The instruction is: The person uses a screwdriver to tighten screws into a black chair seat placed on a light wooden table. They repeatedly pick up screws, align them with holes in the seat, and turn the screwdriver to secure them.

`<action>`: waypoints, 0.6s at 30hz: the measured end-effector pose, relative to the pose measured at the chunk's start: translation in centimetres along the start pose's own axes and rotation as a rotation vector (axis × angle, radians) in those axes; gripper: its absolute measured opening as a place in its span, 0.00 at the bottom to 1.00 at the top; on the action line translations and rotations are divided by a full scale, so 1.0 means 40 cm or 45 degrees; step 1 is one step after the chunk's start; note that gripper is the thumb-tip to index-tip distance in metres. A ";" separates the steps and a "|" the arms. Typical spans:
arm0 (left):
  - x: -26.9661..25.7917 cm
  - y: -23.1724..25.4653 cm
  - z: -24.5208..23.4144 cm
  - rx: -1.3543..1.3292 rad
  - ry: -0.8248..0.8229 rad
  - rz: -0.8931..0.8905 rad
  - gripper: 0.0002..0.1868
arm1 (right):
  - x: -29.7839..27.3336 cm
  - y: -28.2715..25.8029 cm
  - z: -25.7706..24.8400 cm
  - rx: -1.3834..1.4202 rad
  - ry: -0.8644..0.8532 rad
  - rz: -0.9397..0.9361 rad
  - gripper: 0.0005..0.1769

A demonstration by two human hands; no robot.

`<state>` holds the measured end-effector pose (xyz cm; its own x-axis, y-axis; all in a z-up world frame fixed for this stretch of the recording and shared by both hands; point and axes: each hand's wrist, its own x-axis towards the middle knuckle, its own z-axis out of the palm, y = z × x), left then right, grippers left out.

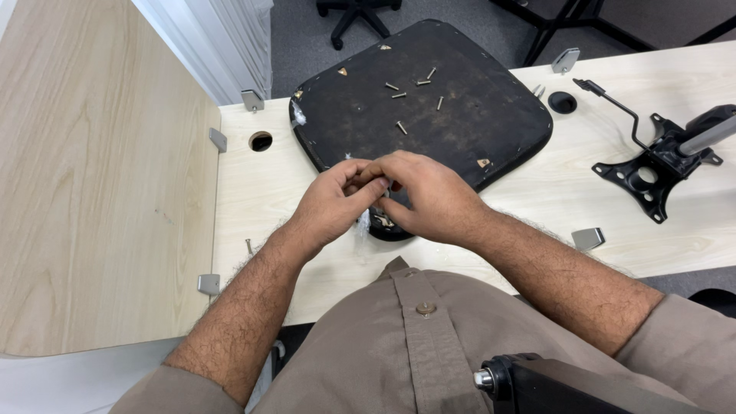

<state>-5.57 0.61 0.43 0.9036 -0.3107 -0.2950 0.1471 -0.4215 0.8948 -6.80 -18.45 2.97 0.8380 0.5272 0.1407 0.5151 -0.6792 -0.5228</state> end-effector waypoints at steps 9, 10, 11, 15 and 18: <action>0.000 -0.014 -0.022 0.001 0.069 -0.091 0.22 | 0.019 0.007 -0.039 0.097 0.089 0.036 0.14; 0.002 -0.014 -0.023 0.002 0.061 -0.088 0.22 | 0.019 0.008 -0.039 0.095 0.093 0.100 0.10; 0.003 -0.015 -0.022 0.001 0.056 -0.088 0.22 | 0.018 0.010 -0.038 0.092 0.092 0.160 0.07; 0.009 -0.013 -0.018 0.044 0.037 -0.097 0.22 | 0.009 0.013 -0.026 0.144 0.181 0.187 0.06; 0.013 -0.007 -0.013 0.060 0.047 -0.089 0.22 | -0.002 0.012 -0.026 0.179 0.248 0.105 0.05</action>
